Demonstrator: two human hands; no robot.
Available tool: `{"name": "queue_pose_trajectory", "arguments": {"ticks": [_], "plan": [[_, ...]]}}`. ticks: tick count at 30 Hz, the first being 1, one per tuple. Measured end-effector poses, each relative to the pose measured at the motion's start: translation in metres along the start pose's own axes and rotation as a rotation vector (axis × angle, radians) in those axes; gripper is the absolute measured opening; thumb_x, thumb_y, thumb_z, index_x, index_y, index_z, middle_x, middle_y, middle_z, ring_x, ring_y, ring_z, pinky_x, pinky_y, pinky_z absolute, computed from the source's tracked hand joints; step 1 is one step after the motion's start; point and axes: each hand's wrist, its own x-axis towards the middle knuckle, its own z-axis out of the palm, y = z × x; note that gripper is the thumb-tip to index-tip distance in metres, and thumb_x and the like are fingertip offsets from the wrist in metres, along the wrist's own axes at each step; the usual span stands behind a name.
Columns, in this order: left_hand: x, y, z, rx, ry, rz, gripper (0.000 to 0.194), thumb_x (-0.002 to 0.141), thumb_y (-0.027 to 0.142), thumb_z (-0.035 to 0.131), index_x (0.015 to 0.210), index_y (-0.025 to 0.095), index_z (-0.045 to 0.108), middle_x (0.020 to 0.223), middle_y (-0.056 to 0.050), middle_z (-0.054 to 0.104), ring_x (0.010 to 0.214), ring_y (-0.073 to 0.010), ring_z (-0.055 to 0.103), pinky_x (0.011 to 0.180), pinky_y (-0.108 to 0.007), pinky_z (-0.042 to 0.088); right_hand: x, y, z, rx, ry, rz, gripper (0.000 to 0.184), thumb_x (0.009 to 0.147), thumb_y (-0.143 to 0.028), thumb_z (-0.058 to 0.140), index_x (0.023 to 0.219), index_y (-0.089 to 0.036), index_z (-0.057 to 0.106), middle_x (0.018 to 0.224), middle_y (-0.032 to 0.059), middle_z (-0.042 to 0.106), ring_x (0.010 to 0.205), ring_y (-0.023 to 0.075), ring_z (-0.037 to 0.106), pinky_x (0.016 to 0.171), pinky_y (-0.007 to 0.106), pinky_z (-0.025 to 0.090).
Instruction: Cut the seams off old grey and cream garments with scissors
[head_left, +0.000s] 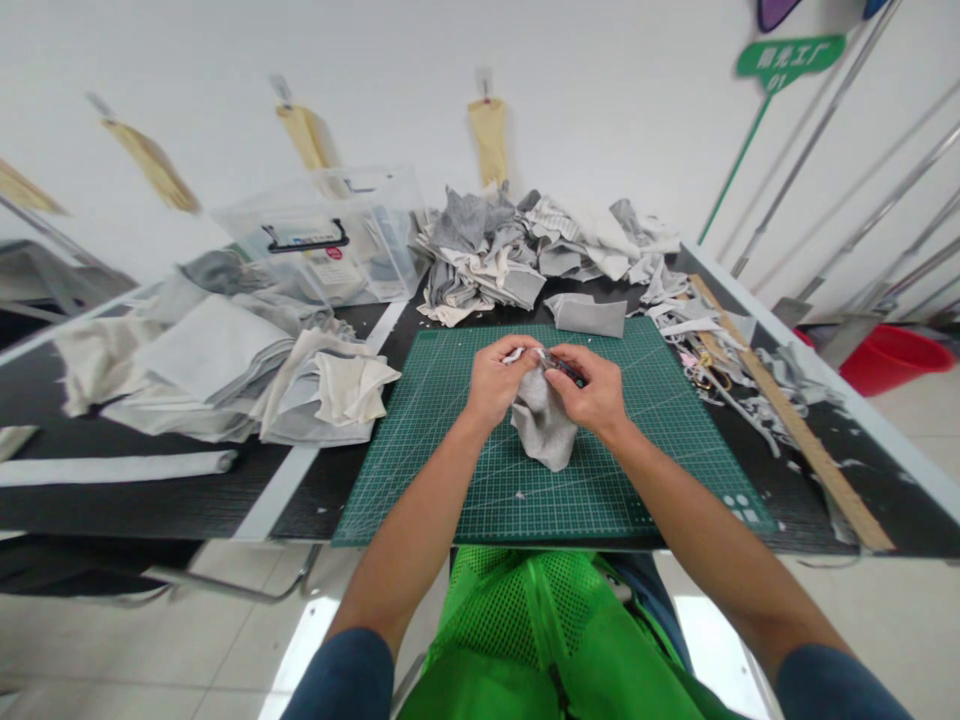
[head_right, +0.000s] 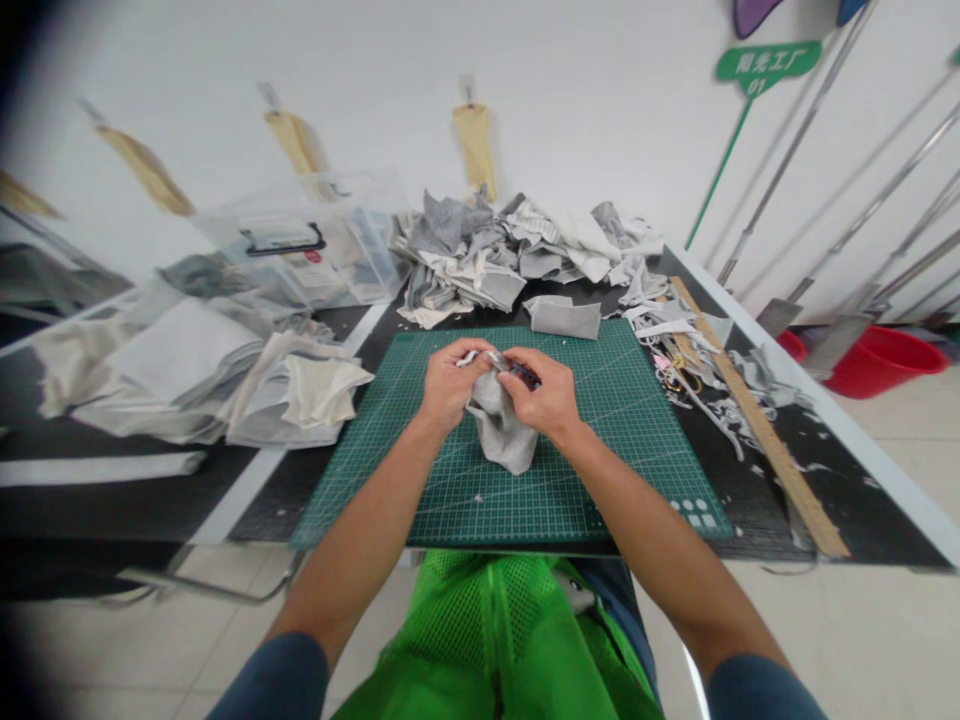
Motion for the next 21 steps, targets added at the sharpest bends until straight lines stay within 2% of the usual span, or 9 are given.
{"name": "queue_pose_trajectory", "arguments": {"ticks": [12, 21], "plan": [[-0.0009, -0.0021, 0.0027, 0.01, -0.021, 0.018, 0.021, 0.081, 0.039, 0.079, 0.091, 0.02, 0.078, 0.092, -0.004, 0.075, 0.083, -0.0164, 0.066, 0.079, -0.029, 0.051, -0.0002, -0.0001, 0.0014, 0.007, 0.022, 0.01, 0.024, 0.085, -0.031, 0.069, 0.108, -0.024, 0.074, 0.102, 0.0032, 0.078, 0.087, 0.0209, 0.072, 0.084, 0.036, 0.058], [-0.0023, 0.0002, 0.0028, 0.048, -0.025, 0.004, 0.023, 0.082, 0.041, 0.077, 0.092, 0.02, 0.077, 0.091, -0.005, 0.074, 0.084, -0.0175, 0.066, 0.075, -0.029, 0.051, -0.0004, -0.0006, 0.0014, 0.016, 0.024, 0.035, 0.023, 0.086, -0.031, 0.068, 0.107, -0.025, 0.074, 0.102, 0.0037, 0.078, 0.088, 0.0213, 0.072, 0.082, 0.037, 0.059]]}}
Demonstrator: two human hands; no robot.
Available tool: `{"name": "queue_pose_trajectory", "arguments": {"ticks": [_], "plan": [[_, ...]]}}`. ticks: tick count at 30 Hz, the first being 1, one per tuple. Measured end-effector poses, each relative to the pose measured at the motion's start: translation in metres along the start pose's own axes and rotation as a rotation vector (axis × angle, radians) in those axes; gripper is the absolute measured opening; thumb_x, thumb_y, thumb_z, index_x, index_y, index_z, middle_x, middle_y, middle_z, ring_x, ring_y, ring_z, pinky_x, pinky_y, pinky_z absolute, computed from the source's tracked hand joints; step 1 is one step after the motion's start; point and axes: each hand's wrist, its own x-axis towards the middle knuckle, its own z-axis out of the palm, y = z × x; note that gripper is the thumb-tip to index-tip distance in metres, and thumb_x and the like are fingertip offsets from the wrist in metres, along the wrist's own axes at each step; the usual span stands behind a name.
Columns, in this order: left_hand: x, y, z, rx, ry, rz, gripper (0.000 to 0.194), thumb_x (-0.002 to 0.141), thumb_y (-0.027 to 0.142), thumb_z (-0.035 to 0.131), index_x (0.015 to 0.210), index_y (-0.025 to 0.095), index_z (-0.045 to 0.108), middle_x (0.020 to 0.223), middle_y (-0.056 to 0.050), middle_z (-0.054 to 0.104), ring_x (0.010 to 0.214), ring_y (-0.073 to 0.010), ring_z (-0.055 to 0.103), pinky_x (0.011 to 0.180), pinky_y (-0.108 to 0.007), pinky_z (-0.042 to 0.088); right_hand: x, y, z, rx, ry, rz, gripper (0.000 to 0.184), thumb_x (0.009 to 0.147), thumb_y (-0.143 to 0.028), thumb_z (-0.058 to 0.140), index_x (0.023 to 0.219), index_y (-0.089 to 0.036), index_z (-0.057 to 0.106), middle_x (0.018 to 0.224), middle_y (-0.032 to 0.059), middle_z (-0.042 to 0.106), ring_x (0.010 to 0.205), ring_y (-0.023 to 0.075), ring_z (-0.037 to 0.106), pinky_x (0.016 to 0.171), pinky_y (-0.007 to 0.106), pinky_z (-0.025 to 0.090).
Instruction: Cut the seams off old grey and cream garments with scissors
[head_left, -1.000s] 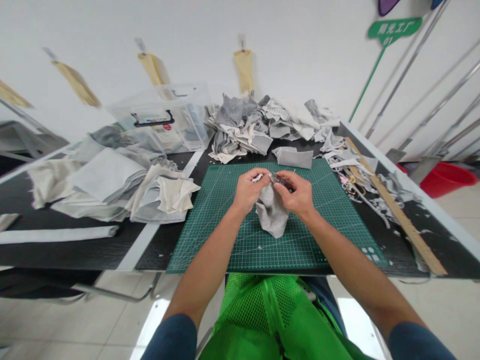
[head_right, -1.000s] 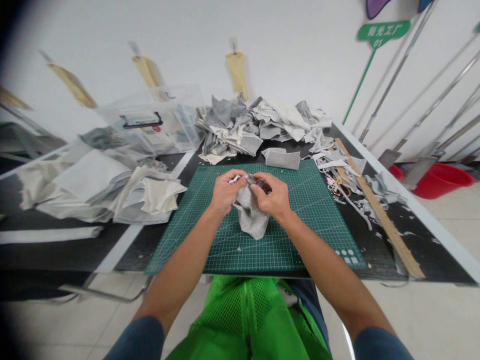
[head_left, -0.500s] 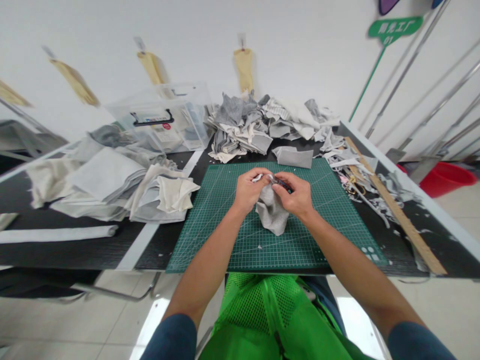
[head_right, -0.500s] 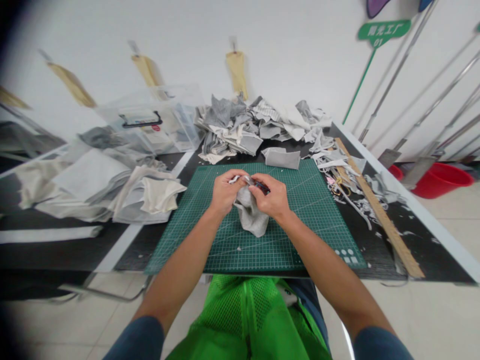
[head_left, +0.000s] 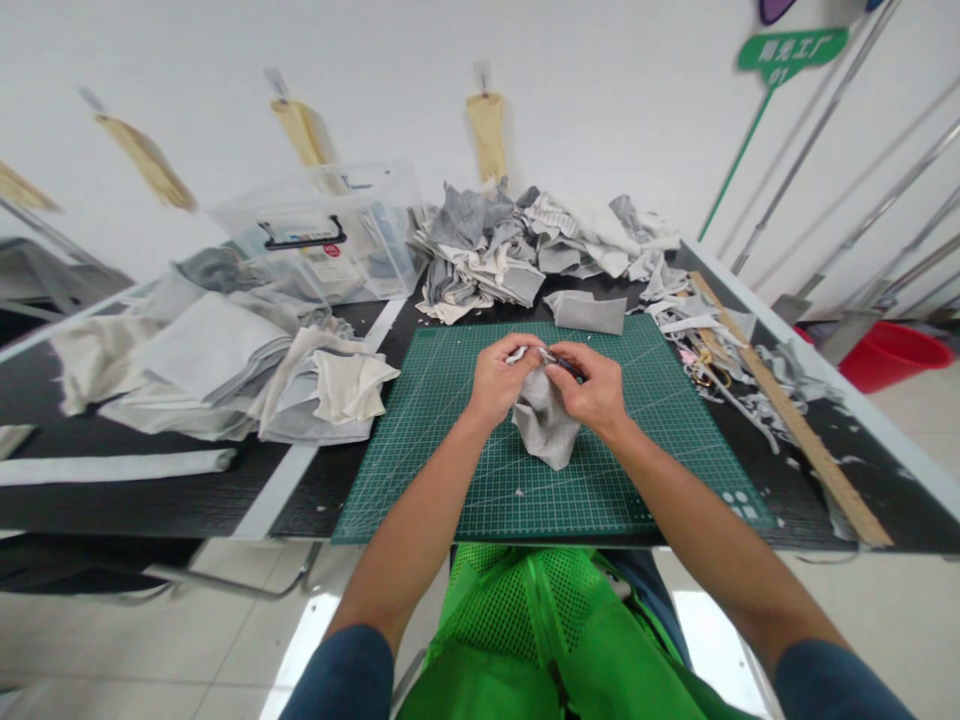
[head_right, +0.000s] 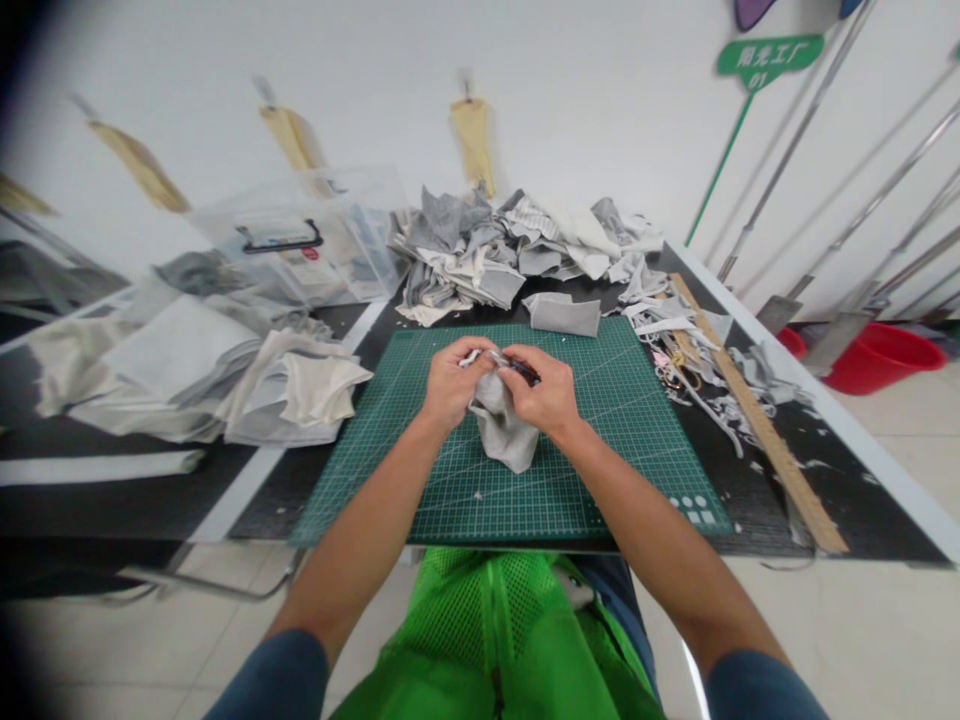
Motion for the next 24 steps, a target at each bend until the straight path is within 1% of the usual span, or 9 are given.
{"name": "queue_pose_trajectory", "arguments": {"ticks": [7, 12, 19, 24], "plan": [[0.0004, -0.001, -0.0001, 0.017, 0.0, -0.001, 0.023, 0.082, 0.041, 0.077, 0.091, 0.02, 0.077, 0.09, -0.004, 0.074, 0.082, -0.0166, 0.065, 0.075, -0.028, 0.05, 0.0007, 0.0013, -0.0004, -0.01, -0.014, -0.02, 0.022, 0.086, -0.03, 0.068, 0.106, -0.024, 0.074, 0.102, 0.0037, 0.078, 0.087, 0.0207, 0.072, 0.083, 0.036, 0.058], [0.0008, -0.0024, 0.0, 0.009, -0.006, 0.017, 0.022, 0.084, 0.041, 0.076, 0.092, 0.02, 0.077, 0.092, -0.004, 0.074, 0.085, -0.0169, 0.065, 0.077, -0.029, 0.05, 0.0004, -0.0002, 0.0003, -0.006, -0.015, -0.018, 0.018, 0.089, -0.03, 0.065, 0.103, -0.024, 0.074, 0.099, 0.0034, 0.078, 0.085, 0.0202, 0.072, 0.081, 0.035, 0.058], [0.0009, -0.0018, -0.0007, -0.017, -0.002, -0.006, 0.026, 0.082, 0.045, 0.077, 0.092, 0.02, 0.076, 0.091, -0.004, 0.073, 0.08, -0.0157, 0.064, 0.074, -0.028, 0.05, 0.002, 0.0061, -0.0006, 0.065, 0.055, 0.033, 0.024, 0.087, -0.031, 0.068, 0.109, -0.024, 0.072, 0.1, 0.0041, 0.077, 0.085, 0.0211, 0.073, 0.079, 0.036, 0.059], [0.0005, 0.0008, -0.0002, -0.013, 0.02, -0.013, 0.028, 0.081, 0.046, 0.078, 0.09, 0.02, 0.076, 0.089, -0.004, 0.074, 0.081, -0.0168, 0.064, 0.075, -0.029, 0.05, 0.0016, 0.0048, -0.0033, 0.04, -0.016, 0.015, 0.023, 0.084, -0.031, 0.069, 0.106, -0.024, 0.072, 0.099, 0.0038, 0.077, 0.086, 0.0215, 0.072, 0.081, 0.037, 0.059]]}}
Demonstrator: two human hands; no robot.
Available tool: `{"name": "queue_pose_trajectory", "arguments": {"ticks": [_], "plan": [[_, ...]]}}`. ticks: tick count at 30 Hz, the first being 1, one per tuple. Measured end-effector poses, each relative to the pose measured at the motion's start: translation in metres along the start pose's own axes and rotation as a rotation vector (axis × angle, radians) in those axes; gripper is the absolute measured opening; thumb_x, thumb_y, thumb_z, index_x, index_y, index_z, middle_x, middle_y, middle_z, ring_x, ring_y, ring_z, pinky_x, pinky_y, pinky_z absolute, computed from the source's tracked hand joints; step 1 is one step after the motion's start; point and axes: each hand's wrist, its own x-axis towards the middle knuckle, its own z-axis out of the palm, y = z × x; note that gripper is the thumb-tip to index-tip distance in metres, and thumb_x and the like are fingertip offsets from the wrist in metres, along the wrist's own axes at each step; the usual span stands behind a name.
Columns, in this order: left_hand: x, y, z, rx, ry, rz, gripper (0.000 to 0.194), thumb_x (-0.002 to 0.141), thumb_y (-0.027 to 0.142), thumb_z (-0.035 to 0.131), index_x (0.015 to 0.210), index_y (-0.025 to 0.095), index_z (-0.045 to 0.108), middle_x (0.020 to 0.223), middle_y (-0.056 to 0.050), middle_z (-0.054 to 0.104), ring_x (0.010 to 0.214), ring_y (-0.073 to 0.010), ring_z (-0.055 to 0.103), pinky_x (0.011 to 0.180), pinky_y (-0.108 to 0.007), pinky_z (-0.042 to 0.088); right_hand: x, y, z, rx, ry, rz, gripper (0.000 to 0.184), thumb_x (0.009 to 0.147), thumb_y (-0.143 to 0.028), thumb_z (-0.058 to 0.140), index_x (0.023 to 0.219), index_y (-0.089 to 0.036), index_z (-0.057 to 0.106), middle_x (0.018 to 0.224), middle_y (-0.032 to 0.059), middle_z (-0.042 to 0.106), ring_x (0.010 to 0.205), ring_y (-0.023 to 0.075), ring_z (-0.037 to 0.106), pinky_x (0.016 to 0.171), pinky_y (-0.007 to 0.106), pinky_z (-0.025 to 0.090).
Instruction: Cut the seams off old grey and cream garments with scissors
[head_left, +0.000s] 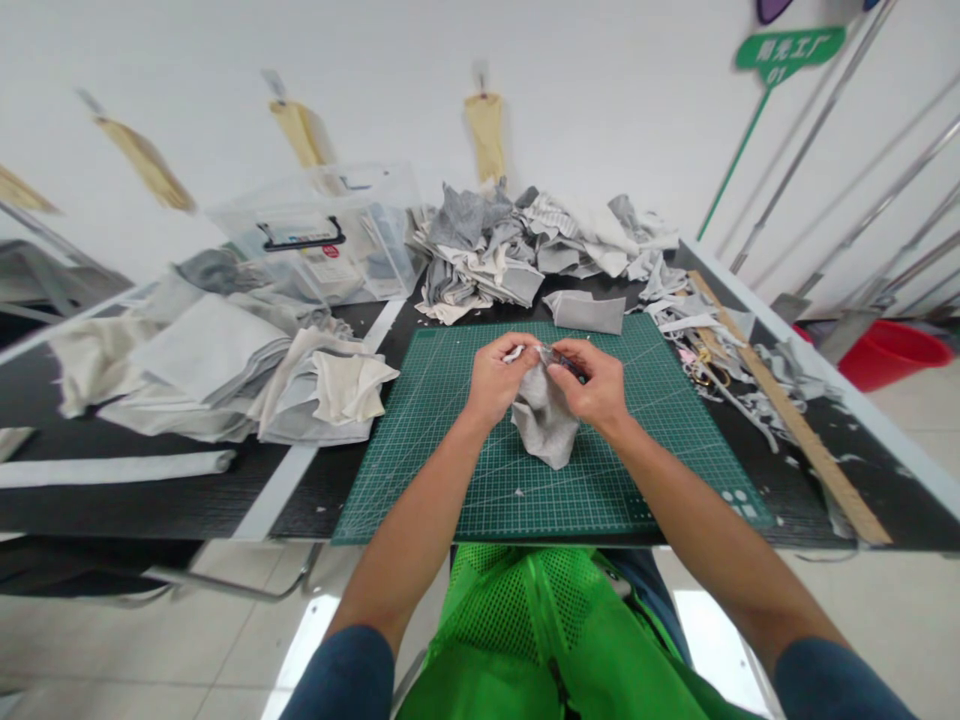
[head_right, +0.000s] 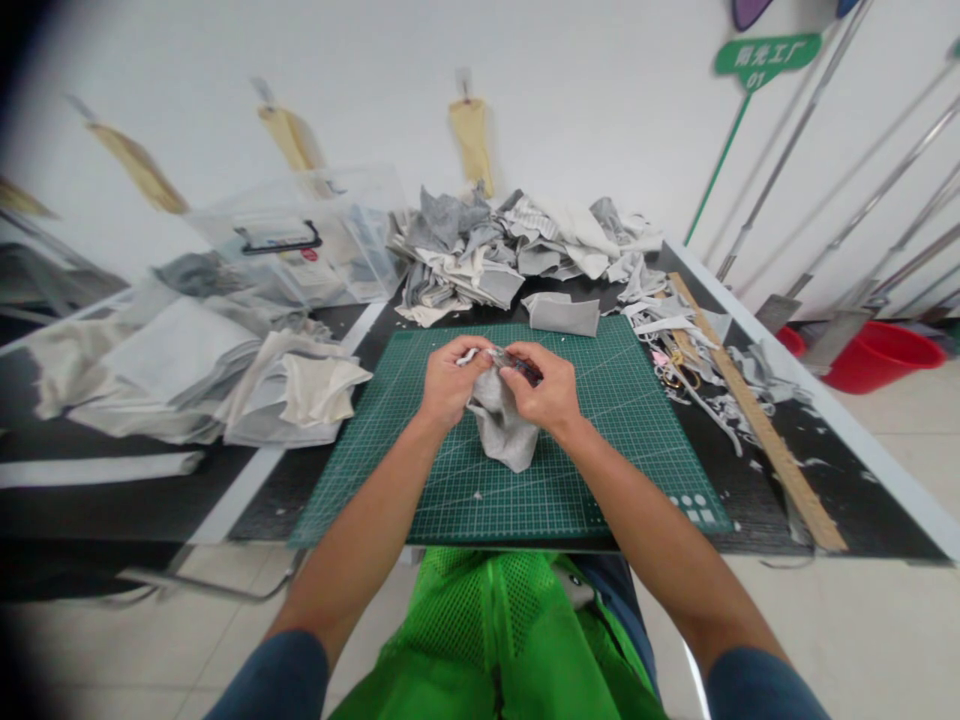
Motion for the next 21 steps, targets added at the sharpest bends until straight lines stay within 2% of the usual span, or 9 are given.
{"name": "queue_pose_trajectory", "arguments": {"ticks": [8, 21], "plan": [[-0.0005, 0.0043, 0.0015, 0.087, -0.009, 0.081, 0.02, 0.084, 0.039, 0.076, 0.088, 0.019, 0.077, 0.089, -0.005, 0.075, 0.085, -0.0181, 0.067, 0.084, -0.031, 0.051, -0.0011, -0.003, 0.0008, -0.038, -0.021, -0.02, 0.026, 0.083, -0.03, 0.069, 0.108, -0.024, 0.072, 0.1, 0.0037, 0.077, 0.085, 0.0215, 0.072, 0.08, 0.037, 0.057], [-0.0018, 0.0075, 0.0016, 0.167, -0.02, 0.089, 0.012, 0.084, 0.031, 0.071, 0.088, 0.021, 0.077, 0.089, -0.004, 0.076, 0.085, -0.0193, 0.067, 0.083, -0.033, 0.052, 0.0008, -0.0053, -0.0008, -0.065, -0.013, -0.011, 0.018, 0.085, -0.031, 0.067, 0.1, -0.024, 0.074, 0.093, 0.0022, 0.077, 0.079, 0.0197, 0.07, 0.076, 0.034, 0.057]]}}
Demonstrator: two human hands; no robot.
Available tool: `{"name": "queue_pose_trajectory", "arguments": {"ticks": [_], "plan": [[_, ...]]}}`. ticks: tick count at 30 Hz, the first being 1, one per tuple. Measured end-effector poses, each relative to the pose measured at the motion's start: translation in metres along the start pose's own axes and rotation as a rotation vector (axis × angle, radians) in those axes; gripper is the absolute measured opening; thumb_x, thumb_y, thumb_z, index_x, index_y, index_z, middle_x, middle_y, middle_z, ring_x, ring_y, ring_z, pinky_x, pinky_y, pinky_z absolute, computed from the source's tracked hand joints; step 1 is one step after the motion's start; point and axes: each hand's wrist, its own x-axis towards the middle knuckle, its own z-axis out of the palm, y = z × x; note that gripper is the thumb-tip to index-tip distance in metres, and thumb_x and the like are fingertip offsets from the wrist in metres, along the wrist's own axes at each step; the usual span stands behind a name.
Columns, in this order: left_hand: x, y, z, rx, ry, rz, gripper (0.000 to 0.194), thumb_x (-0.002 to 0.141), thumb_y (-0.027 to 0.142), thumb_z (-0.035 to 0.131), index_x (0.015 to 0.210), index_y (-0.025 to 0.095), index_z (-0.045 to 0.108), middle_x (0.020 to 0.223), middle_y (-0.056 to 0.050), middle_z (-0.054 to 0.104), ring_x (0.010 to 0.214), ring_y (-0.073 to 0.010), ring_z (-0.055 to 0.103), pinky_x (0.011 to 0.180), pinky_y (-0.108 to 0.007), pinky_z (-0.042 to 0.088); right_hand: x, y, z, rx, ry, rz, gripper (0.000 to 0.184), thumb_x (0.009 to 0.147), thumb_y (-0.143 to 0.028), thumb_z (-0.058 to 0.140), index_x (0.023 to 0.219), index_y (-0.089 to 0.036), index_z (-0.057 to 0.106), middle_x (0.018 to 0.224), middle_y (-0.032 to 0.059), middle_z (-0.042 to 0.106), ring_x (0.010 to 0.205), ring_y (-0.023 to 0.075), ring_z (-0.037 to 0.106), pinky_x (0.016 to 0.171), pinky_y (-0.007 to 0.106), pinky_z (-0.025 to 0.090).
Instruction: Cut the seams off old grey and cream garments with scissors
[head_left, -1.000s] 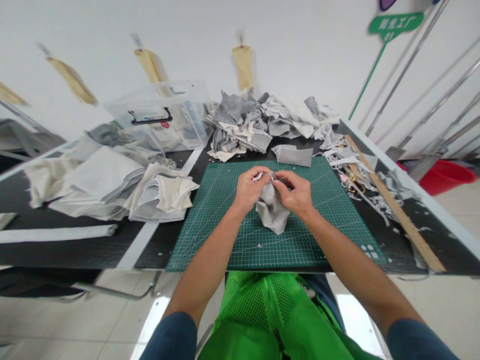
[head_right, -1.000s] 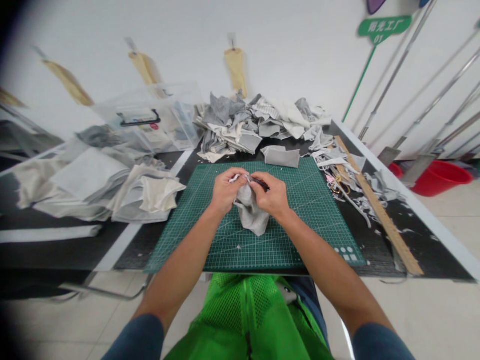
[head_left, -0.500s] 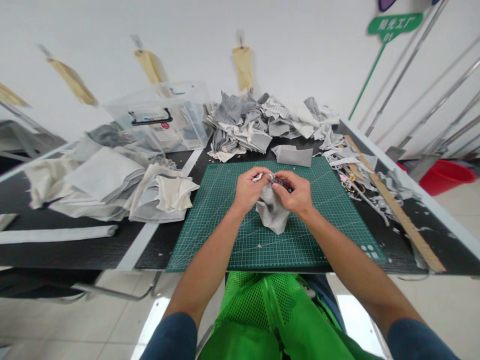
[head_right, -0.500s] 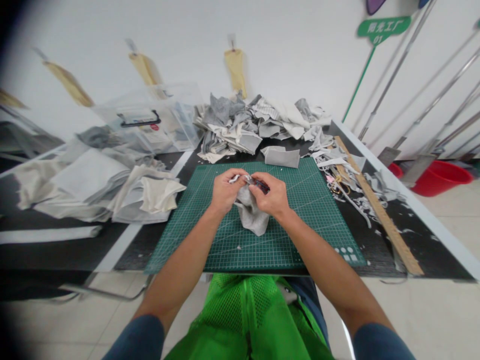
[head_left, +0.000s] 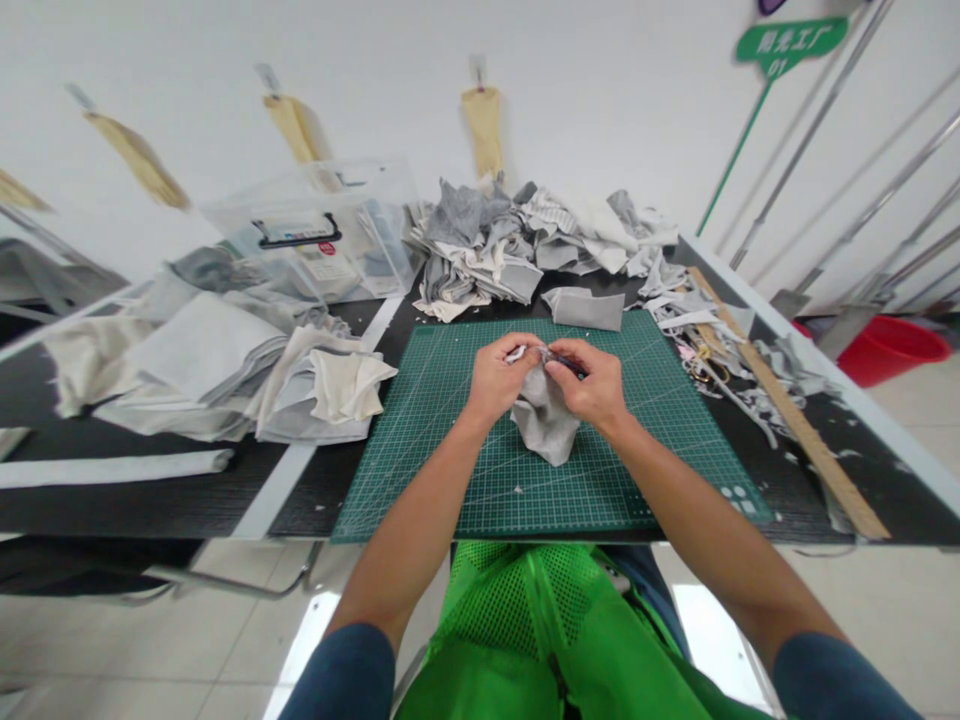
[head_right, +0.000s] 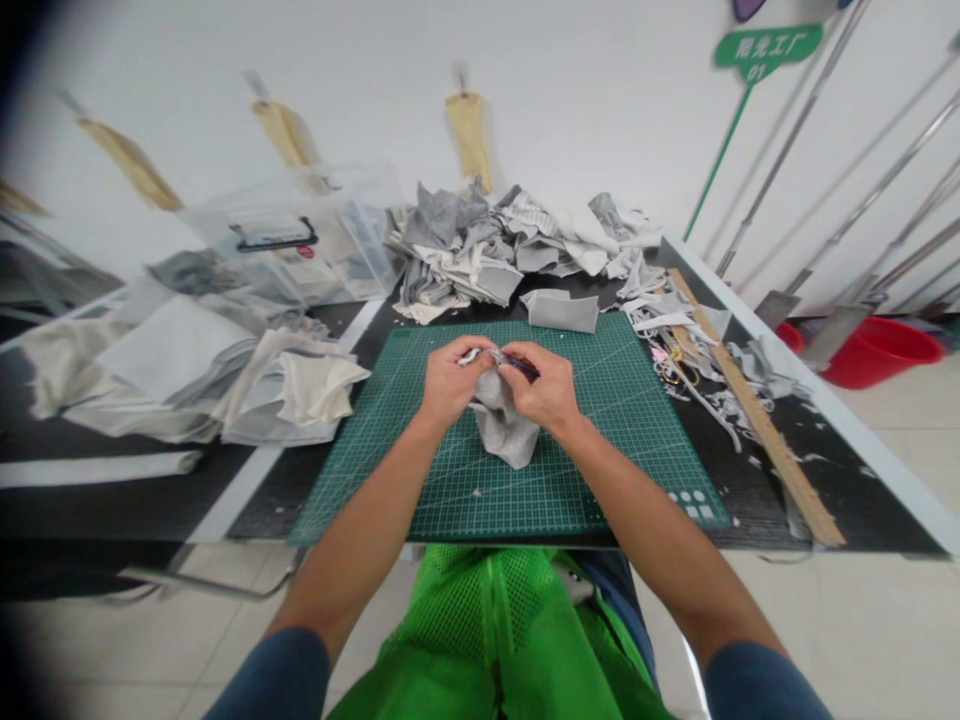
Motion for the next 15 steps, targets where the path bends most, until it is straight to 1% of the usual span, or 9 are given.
{"name": "queue_pose_trajectory", "arguments": {"ticks": [5, 10, 13, 15], "plan": [[0.0, -0.002, 0.0, -0.008, -0.004, -0.006, 0.011, 0.083, 0.03, 0.073, 0.089, 0.021, 0.077, 0.09, -0.004, 0.076, 0.085, -0.0188, 0.067, 0.082, -0.032, 0.051, 0.0, 0.003, 0.003, 0.026, 0.01, 0.013, 0.016, 0.086, -0.03, 0.066, 0.098, -0.024, 0.074, 0.093, 0.0022, 0.077, 0.08, 0.0199, 0.071, 0.077, 0.034, 0.057], [0.0, -0.002, 0.0, -0.025, 0.019, -0.042, 0.015, 0.082, 0.034, 0.075, 0.089, 0.02, 0.077, 0.088, -0.003, 0.076, 0.081, -0.0182, 0.066, 0.077, -0.03, 0.05, 0.0, 0.009, 0.002, 0.094, 0.084, 0.073, 0.021, 0.086, -0.033, 0.067, 0.104, -0.023, 0.072, 0.095, 0.0032, 0.078, 0.083, 0.0207, 0.073, 0.078, 0.035, 0.059], [0.0, -0.002, 0.0, -0.001, 0.042, -0.032, 0.014, 0.083, 0.031, 0.075, 0.09, 0.02, 0.077, 0.086, -0.003, 0.075, 0.079, -0.0175, 0.065, 0.075, -0.029, 0.05, 0.001, 0.01, 0.001, 0.061, 0.068, 0.055, 0.022, 0.084, -0.031, 0.069, 0.104, -0.023, 0.071, 0.096, 0.0034, 0.078, 0.084, 0.0212, 0.073, 0.08, 0.036, 0.059], [0.0, -0.002, -0.001, 0.045, 0.047, 0.007, 0.012, 0.085, 0.029, 0.073, 0.09, 0.02, 0.078, 0.087, -0.003, 0.076, 0.08, -0.0176, 0.066, 0.077, -0.029, 0.05, 0.001, 0.009, 0.0, 0.017, 0.046, 0.025, 0.02, 0.083, -0.03, 0.069, 0.102, -0.023, 0.072, 0.096, 0.0034, 0.077, 0.083, 0.021, 0.072, 0.079, 0.036, 0.058]]}}
